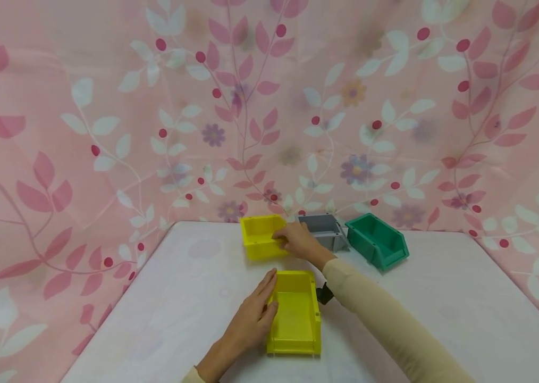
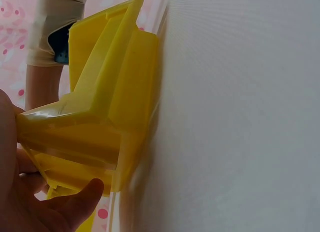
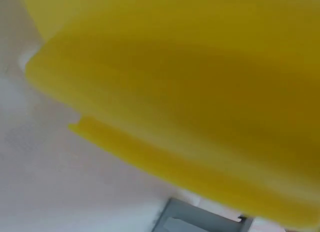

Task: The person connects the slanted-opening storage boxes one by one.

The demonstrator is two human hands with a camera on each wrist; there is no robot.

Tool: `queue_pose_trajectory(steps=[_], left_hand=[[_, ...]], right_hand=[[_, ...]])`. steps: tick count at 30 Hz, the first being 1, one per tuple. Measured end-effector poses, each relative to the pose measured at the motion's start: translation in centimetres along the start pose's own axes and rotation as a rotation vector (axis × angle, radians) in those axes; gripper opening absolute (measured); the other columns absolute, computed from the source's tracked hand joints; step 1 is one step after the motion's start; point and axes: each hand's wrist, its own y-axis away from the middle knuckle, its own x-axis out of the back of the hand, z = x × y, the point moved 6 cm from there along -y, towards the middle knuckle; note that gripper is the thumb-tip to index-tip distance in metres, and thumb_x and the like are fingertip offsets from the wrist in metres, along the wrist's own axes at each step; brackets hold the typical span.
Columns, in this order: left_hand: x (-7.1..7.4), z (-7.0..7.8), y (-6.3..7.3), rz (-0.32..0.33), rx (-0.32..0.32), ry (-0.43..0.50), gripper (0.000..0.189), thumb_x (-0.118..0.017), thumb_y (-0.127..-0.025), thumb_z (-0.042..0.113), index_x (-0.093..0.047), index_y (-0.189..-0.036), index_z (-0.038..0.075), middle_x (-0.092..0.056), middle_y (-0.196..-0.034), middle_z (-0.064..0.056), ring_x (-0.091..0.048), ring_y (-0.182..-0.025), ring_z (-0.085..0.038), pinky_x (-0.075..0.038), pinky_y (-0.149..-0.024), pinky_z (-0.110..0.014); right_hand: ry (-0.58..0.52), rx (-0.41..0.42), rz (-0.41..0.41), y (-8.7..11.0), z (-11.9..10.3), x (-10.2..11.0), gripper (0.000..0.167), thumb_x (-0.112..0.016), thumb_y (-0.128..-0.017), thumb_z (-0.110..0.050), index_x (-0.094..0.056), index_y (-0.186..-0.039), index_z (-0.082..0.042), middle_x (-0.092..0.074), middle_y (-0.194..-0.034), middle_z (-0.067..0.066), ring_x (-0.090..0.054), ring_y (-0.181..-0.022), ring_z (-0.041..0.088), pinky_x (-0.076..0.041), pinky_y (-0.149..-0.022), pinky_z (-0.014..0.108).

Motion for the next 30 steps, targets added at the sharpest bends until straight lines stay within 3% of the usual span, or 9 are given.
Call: queue_pose_trajectory(steps=[6,19,30], left_hand=[[0.2,0.3,0.0,0.008,-0.008,-0.002,0.058,-0.048,-0.109,0.015,-0.03,-0.163,0.004,-0.015,-0.171,0.008,-0.023,-0.153,-0.015,-0.038,-0.114,-0.045],[0.1,0.2,0.0,0.01,-0.016,0.012,0.058,-0.049,-0.109,0.014,-0.03,-0.163,0.003,-0.015,-0.171,0.008,-0.024,-0.153,-0.016,-0.04,-0.112,-0.045],[0.0,0.1,0.0,0.033,-0.043,0.006,0.058,-0.05,-0.108,0.013,-0.031,-0.163,0.003,-0.017,-0.171,0.007,-0.025,-0.152,-0.017,-0.042,-0.111,-0.045]], right_hand=[[-0.046,0.065,0.03,0.3,-1.1,1.3,0.03,-0.073,-0.092,0.004,-0.079,-0.12,-0.006,-0.076,-0.115,0.008,-0.07,-0.105,0.027,-0.055,-0.099,0.044],[-0.062,-0.001,0.022,0.9,-1.1,3.5,0.032,-0.075,-0.094,-0.003,-0.076,-0.126,-0.006,-0.074,-0.121,0.009,-0.069,-0.109,0.028,-0.053,-0.102,0.043],[-0.072,0.033,0.043,1.9,-2.1,4.8,0.031,-0.076,-0.094,-0.004,-0.076,-0.125,-0.004,-0.074,-0.12,0.01,-0.07,-0.104,0.027,-0.055,-0.098,0.042]])
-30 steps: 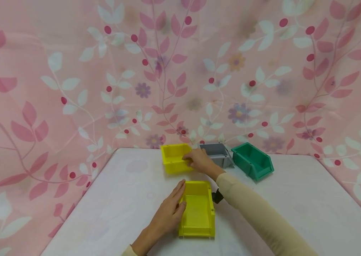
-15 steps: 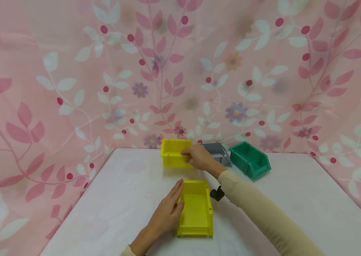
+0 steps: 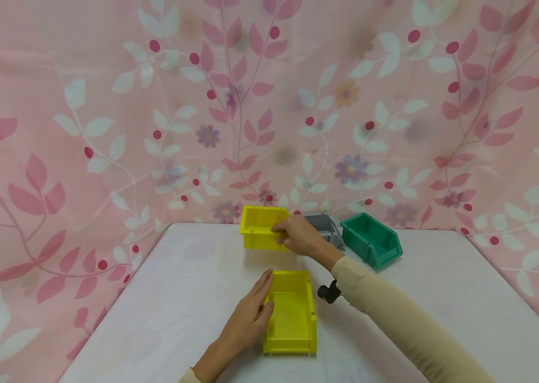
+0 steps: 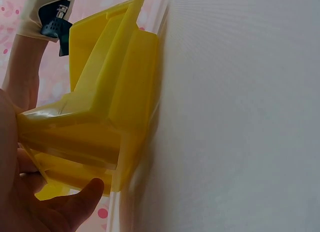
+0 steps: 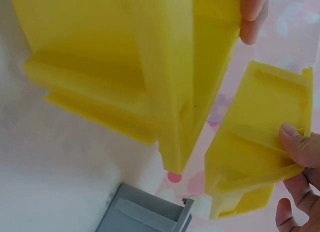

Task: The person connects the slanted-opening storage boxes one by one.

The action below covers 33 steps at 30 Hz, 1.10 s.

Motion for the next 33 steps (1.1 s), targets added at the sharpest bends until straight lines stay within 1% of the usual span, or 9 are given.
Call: queue_pose_trajectory(steps=[9,11,15,18,21,23,27,33], left_hand=[[0.0,0.0,0.1,0.003,-0.01,-0.006,0.058,-0.049,-0.109,0.013,-0.03,-0.162,0.001,-0.017,-0.171,0.004,-0.025,-0.152,-0.019,-0.043,-0.11,-0.045],[-0.1,0.0,0.1,0.002,-0.008,-0.006,0.058,-0.049,-0.109,0.013,-0.03,-0.162,0.001,-0.017,-0.171,0.004,-0.025,-0.152,-0.019,-0.043,-0.111,-0.046],[0.0,0.1,0.0,0.0,0.004,-0.005,0.058,-0.049,-0.109,0.013,-0.03,-0.162,0.001,-0.016,-0.171,0.005,-0.025,-0.153,-0.019,-0.041,-0.112,-0.046],[0.0,0.1,0.0,0.001,0.017,-0.01,0.058,-0.049,-0.108,0.013,-0.031,-0.162,0.001,-0.017,-0.171,0.005,-0.025,-0.153,-0.018,-0.039,-0.113,-0.046],[0.1,0.2,0.0,0.005,0.017,-0.012,0.058,-0.05,-0.108,0.012,-0.031,-0.162,0.001,-0.017,-0.171,0.005,-0.025,-0.152,-0.018,-0.038,-0.114,-0.045],[0.1,0.3,0.0,0.005,0.014,-0.007,0.058,-0.05,-0.108,0.012,-0.031,-0.162,0.001,-0.017,-0.17,0.005,-0.025,-0.152,-0.018,-0.038,-0.114,-0.045],[0.1,0.4,0.1,0.004,0.01,-0.004,0.059,-0.05,-0.108,0.012,-0.031,-0.162,0.001,-0.017,-0.171,0.004,-0.024,-0.153,-0.018,-0.037,-0.114,-0.046],[0.0,0.3,0.1,0.007,0.011,-0.015,0.059,-0.05,-0.107,0.011,-0.031,-0.162,0.0,-0.017,-0.171,0.005,-0.024,-0.153,-0.018,-0.036,-0.115,-0.047]], right_hand=[[-0.018,0.012,0.032,1.0,-0.9,1.6,0.027,-0.074,-0.094,-0.001,-0.078,-0.121,-0.003,-0.076,-0.114,0.011,-0.07,-0.095,0.026,-0.058,-0.092,0.042],[0.007,0.009,0.049,1.3,-1.0,2.2,0.026,-0.074,-0.093,-0.002,-0.078,-0.119,-0.003,-0.076,-0.113,0.011,-0.07,-0.094,0.027,-0.059,-0.09,0.043],[0.051,-0.023,0.089,1.8,-0.9,3.1,0.026,-0.077,-0.092,-0.005,-0.078,-0.118,-0.002,-0.076,-0.11,0.012,-0.07,-0.09,0.028,-0.06,-0.085,0.041],[0.04,-0.032,0.117,2.2,-0.8,3.7,0.025,-0.077,-0.091,-0.003,-0.078,-0.116,-0.001,-0.076,-0.107,0.014,-0.069,-0.084,0.027,-0.061,-0.078,0.039],[0.021,-0.028,0.149,2.7,-0.6,4.2,0.022,-0.076,-0.091,0.0,-0.078,-0.113,0.001,-0.076,-0.102,0.015,-0.068,-0.08,0.026,-0.061,-0.075,0.038],[0.018,-0.038,0.172,3.1,-0.5,4.6,0.022,-0.076,-0.09,0.001,-0.077,-0.112,0.001,-0.075,-0.1,0.014,-0.067,-0.08,0.027,-0.06,-0.076,0.039],[0.008,-0.08,0.199,3.9,-0.1,5.3,0.023,-0.076,-0.09,0.001,-0.077,-0.113,0.002,-0.075,-0.1,0.014,-0.066,-0.083,0.029,-0.06,-0.083,0.043],[0.012,-0.128,0.196,4.9,0.3,5.7,0.027,-0.075,-0.091,-0.001,-0.075,-0.118,0.003,-0.074,-0.106,0.015,-0.067,-0.087,0.03,-0.06,-0.087,0.045]])
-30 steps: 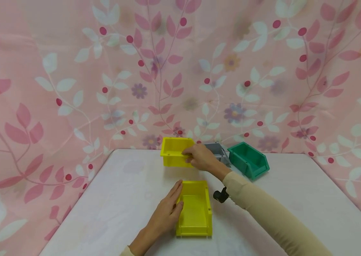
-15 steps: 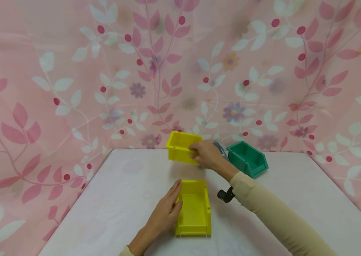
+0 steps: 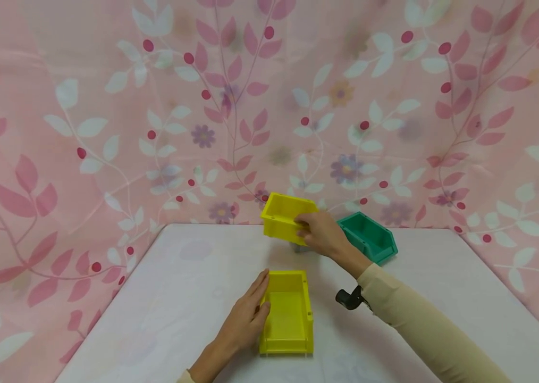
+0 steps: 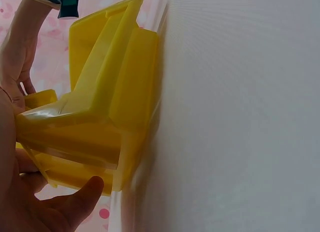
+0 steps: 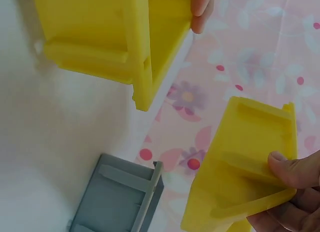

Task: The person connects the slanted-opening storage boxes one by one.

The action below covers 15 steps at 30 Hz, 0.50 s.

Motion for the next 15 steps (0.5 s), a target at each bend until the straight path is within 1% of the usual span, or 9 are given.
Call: queue_pose_trajectory(steps=[6,11,15], left_hand=[[0.0,0.0,0.1,-0.004,-0.006,-0.004,0.058,-0.049,-0.108,0.011,-0.03,-0.162,0.0,-0.016,-0.171,0.005,-0.023,-0.153,-0.017,-0.034,-0.116,-0.046],[-0.1,0.0,0.1,-0.01,-0.001,-0.01,0.058,-0.049,-0.108,0.012,-0.03,-0.162,0.0,-0.016,-0.171,0.005,-0.023,-0.153,-0.017,-0.034,-0.116,-0.047],[0.0,0.0,0.1,-0.012,0.004,-0.008,0.058,-0.049,-0.108,0.012,-0.03,-0.162,0.001,-0.016,-0.171,0.005,-0.023,-0.153,-0.017,-0.035,-0.116,-0.046]], right_hand=[[-0.01,-0.01,0.015,1.2,0.2,0.7,0.028,-0.075,-0.092,-0.003,-0.074,-0.12,0.003,-0.073,-0.108,0.015,-0.066,-0.089,0.031,-0.06,-0.086,0.046],[-0.006,0.02,0.046,2.1,0.3,1.3,0.028,-0.077,-0.091,-0.002,-0.074,-0.118,0.003,-0.074,-0.107,0.016,-0.068,-0.087,0.032,-0.061,-0.082,0.045],[0.004,0.034,0.052,2.7,0.5,1.5,0.027,-0.077,-0.09,-0.002,-0.075,-0.117,0.003,-0.075,-0.105,0.016,-0.068,-0.086,0.031,-0.061,-0.081,0.045]])
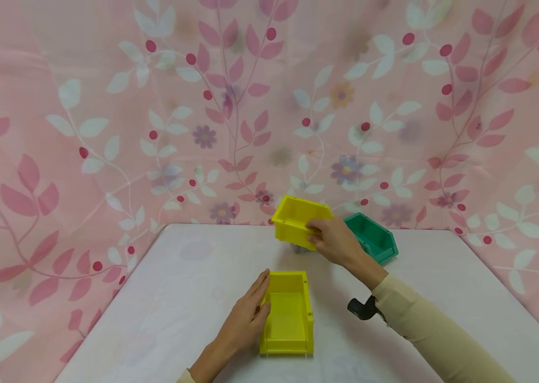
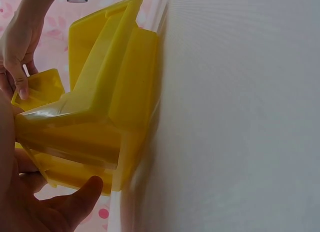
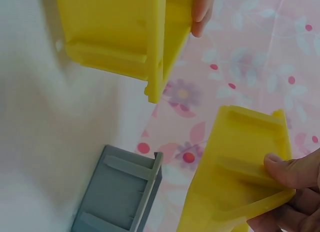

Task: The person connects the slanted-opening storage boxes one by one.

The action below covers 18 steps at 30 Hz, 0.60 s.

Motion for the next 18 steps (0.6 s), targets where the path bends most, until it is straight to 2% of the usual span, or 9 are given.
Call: queue_pose_trajectory(steps=[9,18], left_hand=[[0.0,0.1,0.0,-0.005,0.01,-0.001,0.059,-0.049,-0.108,0.013,-0.03,-0.162,0.001,-0.016,-0.171,0.006,-0.023,-0.153,-0.017,-0.034,-0.117,-0.046],[0.1,0.1,0.1,-0.005,0.011,-0.006,0.059,-0.05,-0.107,0.012,-0.03,-0.162,0.002,-0.017,-0.171,0.006,-0.023,-0.153,-0.016,-0.033,-0.117,-0.046]], right_hand=[[0.017,-0.001,0.04,1.3,0.5,0.5,0.025,-0.079,-0.089,-0.002,-0.075,-0.113,0.002,-0.075,-0.101,0.015,-0.068,-0.079,0.029,-0.062,-0.075,0.045],[0.02,-0.046,0.027,2.9,1.1,0.6,0.027,-0.079,-0.089,-0.003,-0.075,-0.115,0.004,-0.075,-0.102,0.016,-0.07,-0.082,0.03,-0.062,-0.077,0.045]])
